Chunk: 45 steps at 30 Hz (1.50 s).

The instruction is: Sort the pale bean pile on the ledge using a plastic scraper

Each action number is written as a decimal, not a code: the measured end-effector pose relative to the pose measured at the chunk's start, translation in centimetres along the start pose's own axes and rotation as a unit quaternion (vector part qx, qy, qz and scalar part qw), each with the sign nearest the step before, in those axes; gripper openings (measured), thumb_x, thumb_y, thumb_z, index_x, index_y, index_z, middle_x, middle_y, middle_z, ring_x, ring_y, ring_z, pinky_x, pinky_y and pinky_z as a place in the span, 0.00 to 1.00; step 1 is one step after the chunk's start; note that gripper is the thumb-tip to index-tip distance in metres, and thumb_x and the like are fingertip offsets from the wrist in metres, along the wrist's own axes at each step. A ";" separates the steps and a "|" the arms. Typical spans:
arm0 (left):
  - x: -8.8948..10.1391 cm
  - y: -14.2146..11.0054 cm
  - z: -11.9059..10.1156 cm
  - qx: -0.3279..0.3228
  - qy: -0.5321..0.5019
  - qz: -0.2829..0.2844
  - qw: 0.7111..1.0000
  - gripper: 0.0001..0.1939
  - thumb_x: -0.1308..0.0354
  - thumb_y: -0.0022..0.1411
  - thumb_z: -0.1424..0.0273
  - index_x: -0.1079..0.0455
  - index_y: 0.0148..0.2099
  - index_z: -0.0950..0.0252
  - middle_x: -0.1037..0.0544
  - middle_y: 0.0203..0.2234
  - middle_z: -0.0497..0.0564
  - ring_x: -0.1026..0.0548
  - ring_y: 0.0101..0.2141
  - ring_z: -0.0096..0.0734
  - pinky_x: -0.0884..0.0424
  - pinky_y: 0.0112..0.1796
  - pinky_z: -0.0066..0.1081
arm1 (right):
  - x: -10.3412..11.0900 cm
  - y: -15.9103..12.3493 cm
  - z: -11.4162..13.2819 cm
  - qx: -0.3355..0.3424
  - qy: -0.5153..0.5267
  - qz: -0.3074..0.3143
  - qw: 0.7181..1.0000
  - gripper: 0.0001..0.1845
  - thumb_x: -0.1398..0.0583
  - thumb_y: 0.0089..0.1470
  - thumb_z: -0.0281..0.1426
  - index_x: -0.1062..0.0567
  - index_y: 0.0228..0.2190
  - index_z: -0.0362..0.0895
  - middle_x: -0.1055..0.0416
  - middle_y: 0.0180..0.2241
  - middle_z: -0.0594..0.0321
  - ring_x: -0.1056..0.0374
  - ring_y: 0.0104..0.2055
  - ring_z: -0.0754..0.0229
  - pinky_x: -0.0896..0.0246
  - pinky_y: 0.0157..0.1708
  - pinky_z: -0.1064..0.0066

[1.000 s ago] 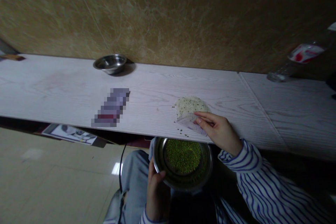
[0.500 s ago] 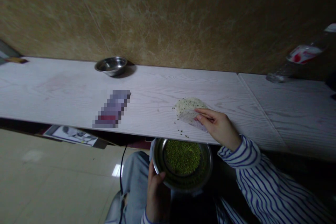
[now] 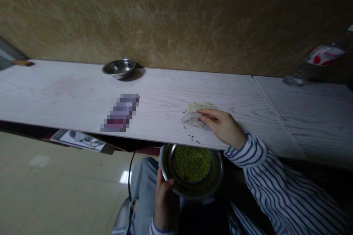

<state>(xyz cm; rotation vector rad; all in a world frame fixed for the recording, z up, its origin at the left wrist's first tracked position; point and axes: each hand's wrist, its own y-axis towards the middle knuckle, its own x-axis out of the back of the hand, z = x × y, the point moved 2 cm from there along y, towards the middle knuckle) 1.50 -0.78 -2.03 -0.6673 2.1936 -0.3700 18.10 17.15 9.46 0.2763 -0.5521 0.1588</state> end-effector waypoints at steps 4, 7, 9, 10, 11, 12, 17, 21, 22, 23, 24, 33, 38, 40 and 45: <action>-0.2 -0.1 -0.5 0.009 -0.005 -0.004 1.000 0.27 0.35 0.53 0.67 0.23 0.57 0.55 0.19 0.49 0.53 0.26 0.53 0.50 0.31 0.52 0.43 | -0.7 0.7 0.6 0.016 -0.015 0.023 0.999 0.15 0.38 0.59 0.26 0.16 0.45 0.48 0.16 0.43 0.58 0.21 0.45 0.54 0.27 0.51 0.56; -0.3 -0.3 -0.8 0.013 -0.008 0.002 1.000 0.26 0.36 0.54 0.68 0.23 0.57 0.55 0.19 0.48 0.53 0.25 0.51 0.48 0.31 0.52 0.42 | -0.8 0.4 0.7 0.015 -0.001 0.046 0.999 0.15 0.39 0.60 0.26 0.17 0.45 0.48 0.16 0.42 0.59 0.21 0.43 0.56 0.26 0.49 0.58; -0.3 -0.3 -0.9 0.012 -0.013 0.003 1.000 0.26 0.35 0.54 0.68 0.23 0.57 0.56 0.19 0.48 0.53 0.25 0.51 0.47 0.30 0.50 0.40 | -0.6 0.0 0.7 0.013 0.012 0.062 0.998 0.15 0.39 0.59 0.25 0.17 0.45 0.48 0.16 0.41 0.59 0.21 0.42 0.56 0.25 0.47 0.59; -0.4 -0.2 -0.9 0.010 -0.014 0.003 1.000 0.26 0.35 0.54 0.68 0.23 0.57 0.56 0.19 0.47 0.53 0.25 0.51 0.47 0.29 0.49 0.39 | -0.4 -0.2 0.7 0.012 0.018 0.069 0.997 0.15 0.39 0.59 0.25 0.17 0.44 0.48 0.16 0.41 0.59 0.20 0.42 0.56 0.25 0.47 0.60; -0.4 -0.2 -1.0 0.009 -0.014 0.006 1.000 0.26 0.35 0.53 0.68 0.23 0.57 0.56 0.19 0.47 0.53 0.25 0.51 0.47 0.29 0.49 0.39 | -0.2 -0.4 0.7 0.010 0.025 0.075 0.997 0.15 0.39 0.58 0.25 0.16 0.43 0.48 0.16 0.41 0.59 0.20 0.42 0.56 0.25 0.47 0.60; -0.5 -0.2 -1.0 0.009 -0.013 0.010 1.000 0.26 0.35 0.53 0.68 0.23 0.57 0.56 0.19 0.47 0.53 0.25 0.51 0.47 0.29 0.49 0.39 | 0.0 -0.6 0.7 0.005 0.032 0.078 0.996 0.14 0.39 0.58 0.25 0.16 0.43 0.48 0.16 0.41 0.59 0.20 0.41 0.56 0.25 0.46 0.60; -1.0 -0.1 -1.0 0.018 -0.014 0.015 1.000 0.27 0.35 0.53 0.69 0.24 0.57 0.55 0.19 0.48 0.52 0.26 0.53 0.47 0.31 0.52 0.39 | 2.5 -1.8 -0.3 -0.031 0.047 0.028 0.998 0.13 0.37 0.57 0.32 0.16 0.43 0.46 0.16 0.38 0.58 0.19 0.40 0.54 0.23 0.44 0.60; -1.2 -0.1 -0.9 0.027 -0.020 0.002 0.999 0.29 0.35 0.51 0.70 0.23 0.57 0.57 0.19 0.47 0.53 0.25 0.53 0.51 0.31 0.54 0.44 | 5.1 -3.0 -1.7 -0.047 0.039 -0.065 0.996 0.14 0.35 0.55 0.40 0.16 0.41 0.47 0.16 0.35 0.57 0.19 0.40 0.50 0.22 0.45 0.58; -1.2 -0.1 -0.8 0.028 -0.020 0.000 0.999 0.28 0.35 0.51 0.70 0.23 0.56 0.57 0.19 0.47 0.53 0.25 0.53 0.51 0.31 0.55 0.45 | 5.6 -3.3 -2.1 -0.050 0.035 -0.076 0.995 0.15 0.34 0.55 0.41 0.16 0.41 0.48 0.15 0.35 0.57 0.18 0.39 0.50 0.21 0.44 0.58; -1.3 -0.1 -0.8 0.028 -0.020 0.000 0.999 0.27 0.35 0.51 0.70 0.23 0.56 0.57 0.18 0.47 0.53 0.25 0.53 0.51 0.31 0.55 0.45 | 6.0 -3.5 -2.3 -0.053 0.031 -0.081 0.995 0.15 0.34 0.55 0.42 0.16 0.40 0.48 0.15 0.35 0.57 0.18 0.39 0.49 0.21 0.44 0.57; -1.4 -0.2 -0.8 0.029 -0.018 0.001 0.999 0.27 0.35 0.51 0.70 0.23 0.55 0.56 0.18 0.46 0.53 0.25 0.52 0.50 0.31 0.55 0.45 | 6.2 -3.7 -2.6 -0.056 0.028 -0.082 0.995 0.14 0.33 0.54 0.42 0.16 0.40 0.49 0.15 0.35 0.57 0.18 0.39 0.49 0.21 0.44 0.57; -2.0 -0.6 -1.0 0.021 -0.003 0.008 1.000 0.27 0.36 0.52 0.70 0.22 0.56 0.56 0.18 0.46 0.52 0.26 0.55 0.52 0.32 0.56 0.45 | 5.1 -3.3 -2.4 -0.056 0.034 -0.046 0.997 0.15 0.35 0.55 0.39 0.15 0.41 0.46 0.15 0.34 0.56 0.18 0.38 0.50 0.20 0.43 0.59; -1.8 -0.5 -0.9 0.032 -0.012 0.011 0.999 0.26 0.35 0.52 0.70 0.21 0.54 0.54 0.18 0.46 0.51 0.25 0.51 0.47 0.32 0.55 0.42 | 5.0 -3.3 -2.0 -0.064 0.052 -0.034 0.996 0.17 0.34 0.55 0.39 0.16 0.43 0.44 0.16 0.35 0.53 0.18 0.40 0.49 0.21 0.44 0.57; -1.8 -0.5 -0.8 0.030 -0.014 0.014 0.999 0.25 0.35 0.52 0.69 0.21 0.55 0.54 0.18 0.47 0.51 0.25 0.52 0.48 0.32 0.55 0.42 | 5.0 -3.4 -2.1 -0.066 0.054 -0.038 0.996 0.17 0.34 0.55 0.40 0.16 0.43 0.43 0.16 0.35 0.53 0.18 0.40 0.48 0.21 0.45 0.56; -1.6 -0.5 -0.6 0.023 0.003 0.017 1.000 0.25 0.35 0.53 0.68 0.21 0.55 0.53 0.19 0.46 0.51 0.26 0.53 0.48 0.31 0.53 0.40 | 4.4 -3.5 -1.7 -0.062 0.060 -0.027 0.996 0.16 0.34 0.55 0.39 0.15 0.42 0.45 0.15 0.34 0.55 0.18 0.39 0.50 0.21 0.44 0.58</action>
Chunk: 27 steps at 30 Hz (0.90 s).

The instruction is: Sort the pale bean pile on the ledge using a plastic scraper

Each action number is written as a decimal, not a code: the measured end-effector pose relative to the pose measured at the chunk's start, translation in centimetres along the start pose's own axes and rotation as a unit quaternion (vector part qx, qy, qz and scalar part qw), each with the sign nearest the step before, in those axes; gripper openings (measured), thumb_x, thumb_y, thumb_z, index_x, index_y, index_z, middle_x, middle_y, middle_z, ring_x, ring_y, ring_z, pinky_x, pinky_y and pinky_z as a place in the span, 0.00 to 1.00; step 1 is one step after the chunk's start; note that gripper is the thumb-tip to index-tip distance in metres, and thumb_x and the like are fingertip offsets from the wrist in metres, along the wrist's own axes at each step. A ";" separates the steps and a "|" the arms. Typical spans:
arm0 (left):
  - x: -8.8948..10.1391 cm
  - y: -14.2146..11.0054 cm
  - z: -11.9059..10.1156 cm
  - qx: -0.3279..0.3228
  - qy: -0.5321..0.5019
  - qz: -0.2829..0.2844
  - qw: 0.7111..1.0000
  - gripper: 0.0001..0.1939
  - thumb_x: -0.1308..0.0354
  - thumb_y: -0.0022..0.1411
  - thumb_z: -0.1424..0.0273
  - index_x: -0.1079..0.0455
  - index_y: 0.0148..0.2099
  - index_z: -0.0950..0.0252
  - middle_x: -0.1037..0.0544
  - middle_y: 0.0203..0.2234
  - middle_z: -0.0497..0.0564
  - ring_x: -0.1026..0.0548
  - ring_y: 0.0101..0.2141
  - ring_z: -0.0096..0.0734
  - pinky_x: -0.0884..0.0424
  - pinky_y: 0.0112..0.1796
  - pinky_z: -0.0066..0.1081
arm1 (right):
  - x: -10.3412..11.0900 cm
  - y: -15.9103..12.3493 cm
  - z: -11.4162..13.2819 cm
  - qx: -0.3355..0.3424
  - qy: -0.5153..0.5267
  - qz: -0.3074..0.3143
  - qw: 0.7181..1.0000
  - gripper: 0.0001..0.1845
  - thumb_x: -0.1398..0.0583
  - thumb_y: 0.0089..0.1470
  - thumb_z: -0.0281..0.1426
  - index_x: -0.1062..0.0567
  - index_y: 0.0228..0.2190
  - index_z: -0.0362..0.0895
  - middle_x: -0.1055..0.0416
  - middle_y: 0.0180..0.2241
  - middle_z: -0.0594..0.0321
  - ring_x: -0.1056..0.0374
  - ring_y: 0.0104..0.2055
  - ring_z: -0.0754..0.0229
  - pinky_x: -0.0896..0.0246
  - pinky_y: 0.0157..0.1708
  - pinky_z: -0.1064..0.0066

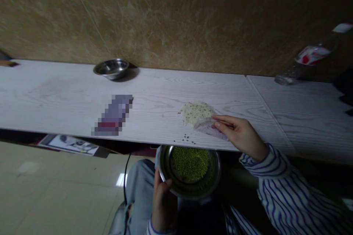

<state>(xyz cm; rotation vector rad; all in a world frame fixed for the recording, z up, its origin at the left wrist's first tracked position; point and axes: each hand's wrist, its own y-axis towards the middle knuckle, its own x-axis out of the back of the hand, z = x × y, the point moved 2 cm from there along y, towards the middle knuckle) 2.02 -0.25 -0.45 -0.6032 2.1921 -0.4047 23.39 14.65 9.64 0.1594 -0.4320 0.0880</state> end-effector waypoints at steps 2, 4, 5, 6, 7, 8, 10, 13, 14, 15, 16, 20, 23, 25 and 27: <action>0.1 0.0 0.0 0.000 0.002 -0.003 1.000 0.24 0.35 0.53 0.68 0.21 0.54 0.53 0.18 0.46 0.51 0.26 0.52 0.47 0.31 0.52 0.39 | -0.5 -0.3 0.2 -0.001 0.004 0.007 1.000 0.16 0.34 0.55 0.39 0.15 0.42 0.45 0.15 0.34 0.55 0.18 0.38 0.50 0.20 0.43 0.59; 0.2 0.0 0.0 0.003 0.001 -0.007 1.000 0.25 0.35 0.53 0.67 0.21 0.55 0.54 0.19 0.46 0.51 0.26 0.51 0.47 0.30 0.52 0.40 | -0.9 -0.7 0.2 -0.002 0.008 0.009 1.000 0.16 0.34 0.55 0.39 0.15 0.42 0.45 0.15 0.34 0.55 0.18 0.38 0.51 0.20 0.43 0.59; 0.3 0.0 0.0 0.003 -0.002 -0.008 1.000 0.25 0.35 0.53 0.67 0.22 0.55 0.54 0.19 0.47 0.51 0.26 0.52 0.47 0.30 0.52 0.39 | -1.0 -0.8 0.2 -0.004 0.009 0.009 1.000 0.16 0.35 0.55 0.39 0.15 0.42 0.45 0.15 0.34 0.55 0.18 0.38 0.51 0.20 0.43 0.60; 0.3 0.0 -0.1 0.002 -0.004 -0.008 1.000 0.25 0.34 0.53 0.68 0.22 0.55 0.54 0.19 0.47 0.51 0.26 0.52 0.47 0.30 0.51 0.39 | -1.1 -1.0 0.1 -0.005 0.009 0.008 1.000 0.15 0.35 0.55 0.38 0.15 0.42 0.45 0.15 0.34 0.55 0.18 0.38 0.51 0.20 0.42 0.60; 0.3 0.0 -0.1 0.001 -0.006 -0.009 1.000 0.25 0.34 0.53 0.68 0.22 0.55 0.55 0.19 0.48 0.51 0.26 0.52 0.46 0.30 0.51 0.39 | -1.2 -1.0 0.0 -0.006 0.009 0.008 1.000 0.15 0.35 0.55 0.37 0.15 0.42 0.45 0.15 0.34 0.55 0.18 0.38 0.51 0.20 0.42 0.61; 0.3 0.0 -0.1 0.001 -0.008 -0.008 1.000 0.26 0.35 0.53 0.69 0.22 0.55 0.55 0.19 0.48 0.51 0.26 0.52 0.46 0.30 0.50 0.38 | -1.2 -1.1 -0.2 -0.007 0.009 0.006 1.000 0.15 0.35 0.55 0.36 0.15 0.42 0.44 0.15 0.35 0.55 0.18 0.38 0.51 0.20 0.42 0.61; 0.3 0.0 -0.1 0.001 -0.012 -0.007 1.000 0.25 0.35 0.53 0.69 0.22 0.55 0.55 0.19 0.48 0.51 0.26 0.51 0.45 0.30 0.49 0.37 | -1.2 -0.9 -0.5 -0.006 0.010 -0.008 1.000 0.15 0.35 0.54 0.35 0.15 0.42 0.44 0.15 0.35 0.55 0.18 0.38 0.50 0.20 0.42 0.61; 0.2 0.0 -0.1 0.006 -0.017 -0.008 1.000 0.25 0.34 0.52 0.69 0.21 0.54 0.55 0.18 0.46 0.51 0.24 0.49 0.44 0.29 0.48 0.37 | -1.1 -0.7 -0.7 -0.001 0.017 -0.043 0.999 0.14 0.35 0.54 0.35 0.15 0.41 0.44 0.15 0.38 0.54 0.18 0.38 0.51 0.20 0.41 0.61; 0.2 0.0 -0.1 0.006 -0.018 -0.008 1.000 0.25 0.33 0.51 0.69 0.21 0.54 0.55 0.18 0.46 0.51 0.24 0.49 0.44 0.29 0.48 0.38 | -1.2 -0.7 -0.7 0.000 0.020 -0.052 0.998 0.14 0.35 0.54 0.35 0.15 0.41 0.44 0.15 0.38 0.54 0.18 0.38 0.51 0.20 0.41 0.61; 0.1 0.0 -0.1 0.005 -0.018 -0.009 1.000 0.25 0.33 0.51 0.69 0.21 0.54 0.55 0.18 0.46 0.52 0.24 0.49 0.45 0.29 0.49 0.38 | -1.4 -0.7 -0.7 0.001 0.023 -0.057 0.998 0.14 0.35 0.54 0.36 0.15 0.42 0.45 0.15 0.39 0.55 0.18 0.38 0.51 0.20 0.42 0.61; 0.1 0.1 -0.1 0.003 -0.019 -0.009 1.000 0.25 0.33 0.51 0.69 0.21 0.54 0.56 0.18 0.47 0.52 0.24 0.50 0.46 0.29 0.50 0.39 | -1.7 -0.7 -0.6 0.004 0.023 -0.060 0.998 0.15 0.36 0.55 0.36 0.15 0.42 0.45 0.15 0.39 0.55 0.18 0.39 0.51 0.20 0.42 0.61; -0.1 0.3 -0.1 -0.004 -0.017 -0.008 1.000 0.26 0.35 0.51 0.70 0.22 0.55 0.56 0.18 0.47 0.52 0.26 0.54 0.50 0.32 0.56 0.43 | -3.7 -0.9 -0.2 0.030 -0.010 -0.058 0.998 0.16 0.37 0.57 0.36 0.16 0.45 0.44 0.16 0.41 0.53 0.18 0.42 0.50 0.22 0.47 0.58; -0.1 0.3 -0.1 0.005 -0.015 -0.011 1.000 0.27 0.34 0.51 0.70 0.22 0.55 0.56 0.18 0.47 0.52 0.26 0.55 0.51 0.34 0.58 0.44 | -4.9 -0.7 -0.1 0.038 -0.041 -0.045 0.997 0.17 0.39 0.60 0.36 0.17 0.48 0.45 0.17 0.44 0.53 0.19 0.43 0.51 0.22 0.47 0.58; -0.1 0.3 -0.2 0.005 -0.014 -0.015 1.000 0.26 0.34 0.50 0.69 0.22 0.55 0.56 0.18 0.48 0.52 0.25 0.54 0.51 0.33 0.57 0.45 | -5.1 -0.6 -0.1 0.039 -0.057 -0.048 0.996 0.18 0.40 0.61 0.35 0.17 0.48 0.44 0.16 0.44 0.53 0.18 0.42 0.51 0.22 0.45 0.58; -0.2 0.2 -0.2 0.000 -0.013 -0.018 1.000 0.26 0.34 0.50 0.70 0.21 0.54 0.57 0.18 0.47 0.52 0.24 0.53 0.52 0.33 0.58 0.47 | -4.7 -0.4 -0.3 0.038 -0.069 -0.062 0.995 0.19 0.40 0.60 0.35 0.17 0.48 0.43 0.16 0.42 0.52 0.18 0.41 0.50 0.22 0.44 0.57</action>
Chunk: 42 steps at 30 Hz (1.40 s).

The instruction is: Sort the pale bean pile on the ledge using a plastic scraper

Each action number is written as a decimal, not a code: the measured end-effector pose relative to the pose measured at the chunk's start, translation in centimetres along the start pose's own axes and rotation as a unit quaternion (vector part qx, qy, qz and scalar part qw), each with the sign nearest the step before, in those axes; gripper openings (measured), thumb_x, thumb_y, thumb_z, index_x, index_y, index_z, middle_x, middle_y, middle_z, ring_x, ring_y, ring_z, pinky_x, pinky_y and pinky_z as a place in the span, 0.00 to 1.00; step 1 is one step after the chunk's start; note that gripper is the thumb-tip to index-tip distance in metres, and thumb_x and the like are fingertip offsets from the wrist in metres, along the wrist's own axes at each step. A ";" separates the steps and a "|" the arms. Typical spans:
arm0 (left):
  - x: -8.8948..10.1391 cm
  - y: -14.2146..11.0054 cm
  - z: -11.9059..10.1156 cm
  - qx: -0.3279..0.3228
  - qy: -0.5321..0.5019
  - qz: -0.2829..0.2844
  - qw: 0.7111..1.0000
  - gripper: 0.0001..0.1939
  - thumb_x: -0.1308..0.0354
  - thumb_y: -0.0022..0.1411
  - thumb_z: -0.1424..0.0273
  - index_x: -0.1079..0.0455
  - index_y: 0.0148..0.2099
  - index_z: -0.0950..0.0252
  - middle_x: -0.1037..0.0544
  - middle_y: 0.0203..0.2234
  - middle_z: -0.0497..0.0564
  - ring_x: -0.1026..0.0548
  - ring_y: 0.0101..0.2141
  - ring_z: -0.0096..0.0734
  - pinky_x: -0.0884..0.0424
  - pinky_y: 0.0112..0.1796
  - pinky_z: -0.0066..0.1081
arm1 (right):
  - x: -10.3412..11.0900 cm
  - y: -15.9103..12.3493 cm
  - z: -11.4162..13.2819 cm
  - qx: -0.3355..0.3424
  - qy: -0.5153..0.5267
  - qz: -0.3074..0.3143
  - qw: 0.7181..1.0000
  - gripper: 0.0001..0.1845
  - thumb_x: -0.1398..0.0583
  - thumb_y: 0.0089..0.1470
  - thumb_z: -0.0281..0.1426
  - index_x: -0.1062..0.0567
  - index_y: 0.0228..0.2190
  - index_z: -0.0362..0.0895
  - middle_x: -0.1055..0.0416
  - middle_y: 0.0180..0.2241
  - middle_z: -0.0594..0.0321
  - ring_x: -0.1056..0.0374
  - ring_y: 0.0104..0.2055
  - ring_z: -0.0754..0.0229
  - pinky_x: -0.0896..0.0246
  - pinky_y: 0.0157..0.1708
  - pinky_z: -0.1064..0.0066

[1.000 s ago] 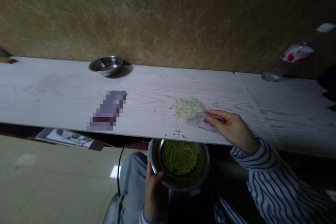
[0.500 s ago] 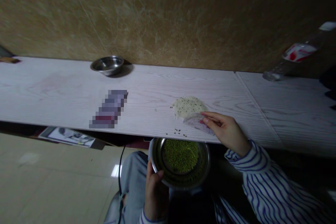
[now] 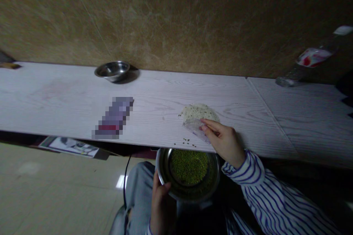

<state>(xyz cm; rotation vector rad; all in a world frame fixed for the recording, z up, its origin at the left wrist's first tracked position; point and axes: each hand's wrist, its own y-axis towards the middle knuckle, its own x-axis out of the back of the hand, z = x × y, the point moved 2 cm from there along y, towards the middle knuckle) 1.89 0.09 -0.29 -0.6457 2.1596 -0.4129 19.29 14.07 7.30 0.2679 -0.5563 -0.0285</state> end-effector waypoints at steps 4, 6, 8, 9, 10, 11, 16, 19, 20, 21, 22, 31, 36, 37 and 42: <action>-0.2 -0.1 -0.1 -0.004 0.001 -0.002 1.000 0.25 0.36 0.52 0.70 0.22 0.54 0.58 0.17 0.45 0.53 0.25 0.55 0.55 0.33 0.58 0.49 | 1.2 0.3 -1.0 -0.013 -0.001 -0.033 0.999 0.20 0.40 0.58 0.36 0.17 0.48 0.40 0.16 0.42 0.49 0.19 0.43 0.47 0.23 0.47 0.54; -0.2 -0.2 -0.1 0.003 -0.003 0.002 1.000 0.25 0.36 0.52 0.70 0.22 0.55 0.57 0.17 0.46 0.53 0.25 0.55 0.54 0.33 0.58 0.48 | 1.7 0.5 -1.4 -0.021 0.004 -0.046 0.999 0.20 0.39 0.58 0.37 0.17 0.47 0.40 0.17 0.43 0.49 0.19 0.43 0.46 0.23 0.48 0.54; -0.3 -0.2 -0.2 0.008 -0.007 0.007 1.000 0.26 0.36 0.53 0.71 0.22 0.55 0.57 0.18 0.47 0.53 0.25 0.55 0.54 0.34 0.58 0.48 | 2.2 0.6 -1.7 -0.023 0.012 -0.055 0.998 0.19 0.39 0.57 0.36 0.16 0.46 0.41 0.17 0.43 0.50 0.19 0.44 0.47 0.23 0.48 0.55; -0.3 -0.2 -0.2 0.007 -0.009 0.010 1.000 0.26 0.36 0.53 0.71 0.22 0.55 0.57 0.18 0.47 0.53 0.25 0.55 0.53 0.34 0.58 0.48 | 2.4 0.6 -1.7 -0.022 0.017 -0.057 0.998 0.19 0.38 0.57 0.36 0.16 0.46 0.41 0.16 0.43 0.50 0.19 0.43 0.47 0.23 0.48 0.55; -0.3 -0.2 -0.2 0.006 -0.010 0.012 1.000 0.25 0.36 0.53 0.70 0.22 0.55 0.57 0.18 0.47 0.53 0.25 0.55 0.53 0.34 0.59 0.48 | 2.6 0.7 -1.8 -0.021 0.022 -0.058 0.998 0.19 0.38 0.57 0.36 0.16 0.46 0.42 0.16 0.42 0.51 0.18 0.43 0.48 0.22 0.46 0.56; -0.3 -0.2 -0.3 0.003 -0.011 0.012 1.000 0.25 0.36 0.53 0.70 0.22 0.55 0.57 0.18 0.48 0.53 0.25 0.55 0.53 0.34 0.59 0.48 | 2.8 0.9 -1.7 -0.020 0.024 -0.058 0.998 0.18 0.39 0.57 0.35 0.17 0.46 0.42 0.16 0.41 0.52 0.18 0.42 0.48 0.21 0.45 0.57; -0.3 -0.2 -0.3 0.004 -0.006 0.003 1.000 0.26 0.35 0.51 0.71 0.21 0.54 0.56 0.18 0.46 0.53 0.27 0.57 0.56 0.33 0.58 0.48 | 2.9 2.6 -1.3 0.009 0.001 -0.038 0.999 0.18 0.39 0.59 0.34 0.17 0.48 0.44 0.16 0.41 0.55 0.19 0.43 0.50 0.22 0.47 0.59; -0.2 -0.2 -0.3 0.003 -0.003 0.002 1.000 0.28 0.35 0.50 0.70 0.22 0.56 0.56 0.18 0.46 0.53 0.27 0.57 0.57 0.32 0.57 0.48 | 2.4 3.9 -1.1 0.024 -0.025 -0.015 0.999 0.18 0.40 0.60 0.33 0.17 0.48 0.45 0.16 0.42 0.55 0.19 0.42 0.50 0.22 0.46 0.58; -0.2 -0.2 -0.3 0.003 -0.003 0.004 1.000 0.28 0.36 0.50 0.70 0.22 0.56 0.56 0.18 0.46 0.54 0.27 0.57 0.57 0.32 0.57 0.48 | 2.3 4.2 -1.0 0.025 -0.033 -0.008 0.999 0.18 0.40 0.60 0.32 0.17 0.48 0.45 0.16 0.42 0.54 0.19 0.42 0.50 0.22 0.46 0.58; -0.2 -0.2 -0.3 0.003 -0.004 0.005 1.000 0.29 0.36 0.51 0.70 0.22 0.57 0.56 0.18 0.46 0.54 0.27 0.56 0.57 0.32 0.57 0.48 | 2.1 4.5 -0.9 0.025 -0.039 0.000 0.999 0.17 0.40 0.60 0.31 0.17 0.48 0.44 0.16 0.42 0.54 0.19 0.42 0.50 0.22 0.46 0.57; -0.2 -0.3 -0.3 0.003 -0.005 0.006 1.000 0.29 0.36 0.51 0.71 0.23 0.57 0.56 0.18 0.47 0.54 0.27 0.56 0.57 0.32 0.57 0.49 | 2.1 4.6 -0.8 0.024 -0.040 0.008 0.999 0.17 0.41 0.59 0.30 0.17 0.47 0.44 0.16 0.41 0.54 0.19 0.42 0.49 0.22 0.45 0.56; 0.3 0.1 -0.2 0.004 -0.012 -0.003 1.000 0.26 0.34 0.50 0.68 0.21 0.54 0.56 0.18 0.46 0.52 0.26 0.54 0.54 0.34 0.58 0.47 | 2.1 5.2 -0.4 0.003 0.003 0.018 1.000 0.16 0.40 0.58 0.27 0.17 0.46 0.42 0.15 0.38 0.54 0.18 0.41 0.51 0.23 0.46 0.57; 0.7 0.3 0.1 0.008 -0.013 0.010 1.000 0.28 0.34 0.50 0.68 0.23 0.56 0.55 0.19 0.48 0.53 0.26 0.55 0.55 0.34 0.57 0.47 | 1.4 5.9 0.0 -0.002 0.010 0.048 0.999 0.15 0.40 0.57 0.25 0.17 0.44 0.42 0.15 0.38 0.54 0.18 0.41 0.52 0.23 0.45 0.58; 0.7 0.3 0.1 0.006 -0.012 0.011 1.000 0.30 0.34 0.50 0.68 0.24 0.58 0.55 0.19 0.48 0.53 0.26 0.55 0.55 0.34 0.57 0.47 | 1.3 5.8 0.1 -0.002 0.014 0.057 0.998 0.15 0.40 0.57 0.25 0.17 0.44 0.43 0.15 0.37 0.55 0.18 0.40 0.53 0.23 0.45 0.58; 0.7 0.4 0.1 0.002 -0.010 0.009 1.000 0.31 0.33 0.51 0.68 0.26 0.60 0.56 0.19 0.48 0.53 0.26 0.55 0.54 0.32 0.55 0.45 | 1.7 5.6 0.5 -0.005 0.040 0.113 0.993 0.14 0.39 0.58 0.26 0.16 0.43 0.44 0.15 0.36 0.56 0.18 0.38 0.54 0.22 0.42 0.61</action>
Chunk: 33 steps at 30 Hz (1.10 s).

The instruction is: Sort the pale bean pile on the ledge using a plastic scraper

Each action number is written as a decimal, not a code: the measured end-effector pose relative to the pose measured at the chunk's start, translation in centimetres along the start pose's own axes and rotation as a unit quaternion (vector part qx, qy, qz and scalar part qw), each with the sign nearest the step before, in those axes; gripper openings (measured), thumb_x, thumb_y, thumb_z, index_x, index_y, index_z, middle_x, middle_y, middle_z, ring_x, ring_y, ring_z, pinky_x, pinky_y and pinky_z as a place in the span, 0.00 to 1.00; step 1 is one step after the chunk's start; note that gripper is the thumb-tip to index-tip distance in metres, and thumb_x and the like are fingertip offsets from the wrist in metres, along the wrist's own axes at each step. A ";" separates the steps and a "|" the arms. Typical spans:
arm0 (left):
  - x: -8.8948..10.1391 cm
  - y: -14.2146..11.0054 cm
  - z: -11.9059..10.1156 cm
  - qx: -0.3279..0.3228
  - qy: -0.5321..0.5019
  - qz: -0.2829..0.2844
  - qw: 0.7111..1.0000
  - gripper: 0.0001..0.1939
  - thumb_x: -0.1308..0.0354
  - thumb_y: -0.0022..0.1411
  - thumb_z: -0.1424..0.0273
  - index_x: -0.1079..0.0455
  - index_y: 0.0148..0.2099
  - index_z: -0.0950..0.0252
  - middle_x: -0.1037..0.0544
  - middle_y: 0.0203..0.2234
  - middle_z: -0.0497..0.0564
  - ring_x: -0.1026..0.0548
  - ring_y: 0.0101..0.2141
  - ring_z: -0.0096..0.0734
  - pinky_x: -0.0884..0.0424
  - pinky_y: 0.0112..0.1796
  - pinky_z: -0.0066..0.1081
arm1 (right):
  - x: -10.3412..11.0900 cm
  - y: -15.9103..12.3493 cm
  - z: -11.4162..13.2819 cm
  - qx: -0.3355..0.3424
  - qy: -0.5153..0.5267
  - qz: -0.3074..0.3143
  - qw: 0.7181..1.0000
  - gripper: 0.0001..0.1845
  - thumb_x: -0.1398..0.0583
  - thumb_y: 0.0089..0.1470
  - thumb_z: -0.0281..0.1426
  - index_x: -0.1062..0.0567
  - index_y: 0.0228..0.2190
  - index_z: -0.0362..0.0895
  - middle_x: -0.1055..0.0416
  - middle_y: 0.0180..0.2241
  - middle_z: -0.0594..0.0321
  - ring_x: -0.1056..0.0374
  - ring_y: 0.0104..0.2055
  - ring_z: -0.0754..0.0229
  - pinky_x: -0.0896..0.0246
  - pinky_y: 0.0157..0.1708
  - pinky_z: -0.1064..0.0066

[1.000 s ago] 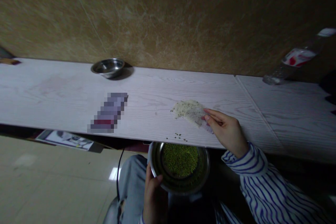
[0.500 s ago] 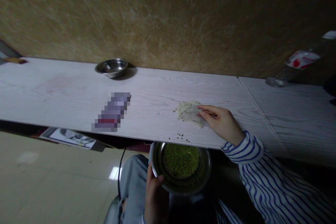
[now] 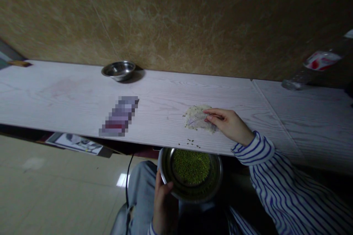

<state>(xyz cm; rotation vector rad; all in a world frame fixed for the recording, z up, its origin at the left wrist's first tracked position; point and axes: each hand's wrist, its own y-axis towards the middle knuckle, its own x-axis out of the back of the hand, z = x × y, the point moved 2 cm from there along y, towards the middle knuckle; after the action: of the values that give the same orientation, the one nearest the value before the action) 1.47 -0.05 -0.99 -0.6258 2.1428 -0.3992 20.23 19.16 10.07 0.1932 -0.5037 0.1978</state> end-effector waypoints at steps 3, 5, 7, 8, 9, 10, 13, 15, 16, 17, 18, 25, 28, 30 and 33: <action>0.0 -0.1 0.0 0.001 -0.004 0.000 1.000 0.30 0.33 0.52 0.67 0.25 0.59 0.55 0.19 0.48 0.53 0.27 0.55 0.53 0.32 0.55 0.45 | 0.5 -0.3 0.2 -0.011 0.007 0.007 1.000 0.14 0.39 0.58 0.28 0.16 0.44 0.43 0.16 0.37 0.55 0.18 0.39 0.54 0.22 0.41 0.63; 0.0 -0.1 0.0 0.003 -0.002 0.001 1.000 0.28 0.34 0.53 0.68 0.24 0.58 0.56 0.19 0.48 0.53 0.27 0.56 0.53 0.33 0.56 0.45 | 0.8 -0.6 0.3 -0.015 0.007 0.003 1.000 0.14 0.39 0.57 0.28 0.16 0.44 0.43 0.16 0.36 0.55 0.18 0.38 0.54 0.22 0.40 0.64; 0.1 -0.1 0.0 0.000 0.003 0.001 1.000 0.27 0.34 0.53 0.68 0.24 0.57 0.56 0.19 0.49 0.53 0.28 0.57 0.54 0.33 0.56 0.45 | 1.1 -0.9 0.2 -0.015 0.007 0.002 1.000 0.14 0.39 0.57 0.29 0.16 0.43 0.43 0.15 0.35 0.56 0.18 0.38 0.54 0.21 0.40 0.64; 0.1 -0.1 0.0 -0.003 0.007 0.000 1.000 0.27 0.34 0.53 0.68 0.24 0.58 0.56 0.20 0.50 0.53 0.28 0.57 0.54 0.34 0.57 0.45 | 1.2 -1.1 0.1 -0.012 0.008 0.000 1.000 0.14 0.38 0.57 0.30 0.16 0.43 0.44 0.15 0.35 0.57 0.18 0.38 0.54 0.21 0.40 0.64; 0.1 0.0 0.0 -0.006 0.009 0.001 1.000 0.28 0.34 0.53 0.67 0.24 0.58 0.57 0.20 0.50 0.54 0.28 0.57 0.54 0.34 0.57 0.46 | 1.3 -1.3 0.0 -0.009 0.008 -0.003 1.000 0.14 0.38 0.56 0.31 0.15 0.42 0.44 0.15 0.35 0.57 0.18 0.38 0.54 0.21 0.40 0.63; 0.1 0.0 0.1 -0.009 0.011 0.001 1.000 0.28 0.35 0.53 0.68 0.24 0.58 0.57 0.20 0.51 0.54 0.28 0.58 0.55 0.34 0.58 0.46 | 1.5 -1.5 -0.1 -0.005 0.008 -0.008 1.000 0.14 0.37 0.56 0.31 0.15 0.42 0.45 0.15 0.34 0.58 0.18 0.38 0.54 0.21 0.41 0.63; 0.2 0.0 0.2 -0.015 0.013 0.001 1.000 0.29 0.36 0.54 0.68 0.25 0.60 0.56 0.20 0.52 0.53 0.28 0.58 0.53 0.35 0.59 0.45 | 1.9 -2.1 -0.5 -0.003 0.007 -0.021 1.000 0.14 0.36 0.55 0.34 0.15 0.42 0.45 0.15 0.35 0.57 0.18 0.38 0.53 0.21 0.42 0.61; 0.3 0.0 0.2 -0.012 0.014 -0.002 1.000 0.30 0.36 0.54 0.68 0.26 0.61 0.55 0.20 0.52 0.53 0.28 0.58 0.52 0.35 0.59 0.44 | 2.3 -2.5 -0.6 -0.008 0.008 -0.027 1.000 0.14 0.36 0.55 0.34 0.15 0.41 0.45 0.15 0.36 0.57 0.18 0.38 0.52 0.21 0.43 0.60; 0.3 0.0 0.2 -0.007 0.016 -0.003 1.000 0.31 0.36 0.54 0.68 0.27 0.62 0.54 0.20 0.52 0.52 0.28 0.58 0.52 0.35 0.59 0.44 | 2.4 -2.7 -0.7 -0.012 0.009 -0.029 0.999 0.13 0.36 0.55 0.34 0.15 0.41 0.46 0.15 0.36 0.57 0.18 0.39 0.52 0.21 0.43 0.60; 0.3 0.0 0.2 -0.004 0.016 -0.004 1.000 0.32 0.36 0.54 0.68 0.28 0.62 0.54 0.20 0.51 0.53 0.28 0.58 0.53 0.35 0.58 0.45 | 2.6 -3.0 -0.7 -0.016 0.009 -0.031 0.999 0.13 0.36 0.55 0.34 0.15 0.41 0.46 0.15 0.36 0.57 0.18 0.39 0.52 0.21 0.44 0.60; 0.3 0.0 0.1 -0.001 0.016 -0.004 1.000 0.32 0.36 0.54 0.68 0.28 0.62 0.55 0.20 0.51 0.53 0.28 0.58 0.53 0.34 0.58 0.46 | 2.8 -3.3 -0.8 -0.019 0.009 -0.031 0.999 0.13 0.36 0.54 0.34 0.15 0.40 0.47 0.15 0.36 0.57 0.18 0.39 0.52 0.21 0.44 0.60; -0.2 0.0 -0.1 0.004 -0.002 -0.002 1.000 0.29 0.35 0.52 0.70 0.24 0.58 0.56 0.19 0.49 0.53 0.26 0.56 0.51 0.34 0.59 0.45 | 3.0 -4.5 -1.4 -0.022 0.014 -0.034 0.999 0.13 0.35 0.54 0.36 0.15 0.39 0.46 0.15 0.37 0.56 0.18 0.39 0.51 0.21 0.45 0.59; -0.2 -0.1 0.0 0.008 0.001 -0.013 1.000 0.31 0.34 0.51 0.69 0.25 0.59 0.55 0.18 0.48 0.52 0.26 0.56 0.52 0.33 0.58 0.45 | 2.6 -4.4 -1.4 -0.017 0.018 -0.048 0.999 0.14 0.35 0.55 0.38 0.15 0.40 0.46 0.15 0.36 0.56 0.18 0.39 0.51 0.21 0.45 0.59; -0.3 -0.2 -0.1 0.011 0.003 -0.016 1.000 0.32 0.34 0.50 0.69 0.25 0.60 0.55 0.18 0.48 0.52 0.26 0.57 0.53 0.33 0.58 0.44 | 2.0 -4.4 -1.2 -0.012 0.019 -0.047 0.999 0.14 0.35 0.55 0.38 0.15 0.40 0.46 0.15 0.35 0.56 0.18 0.39 0.51 0.21 0.44 0.59; -0.5 -0.4 -0.3 0.010 0.013 -0.019 1.000 0.31 0.35 0.51 0.69 0.24 0.59 0.56 0.18 0.48 0.53 0.26 0.56 0.53 0.32 0.57 0.45 | 1.0 -4.2 -1.1 -0.005 0.020 -0.036 0.999 0.14 0.36 0.56 0.37 0.15 0.40 0.46 0.15 0.35 0.56 0.18 0.39 0.52 0.21 0.44 0.59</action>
<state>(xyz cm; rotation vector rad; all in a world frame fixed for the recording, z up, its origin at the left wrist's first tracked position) 1.65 -0.04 -0.32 -0.6541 2.1513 -0.4504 22.62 15.48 9.07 0.1964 -0.4567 0.1296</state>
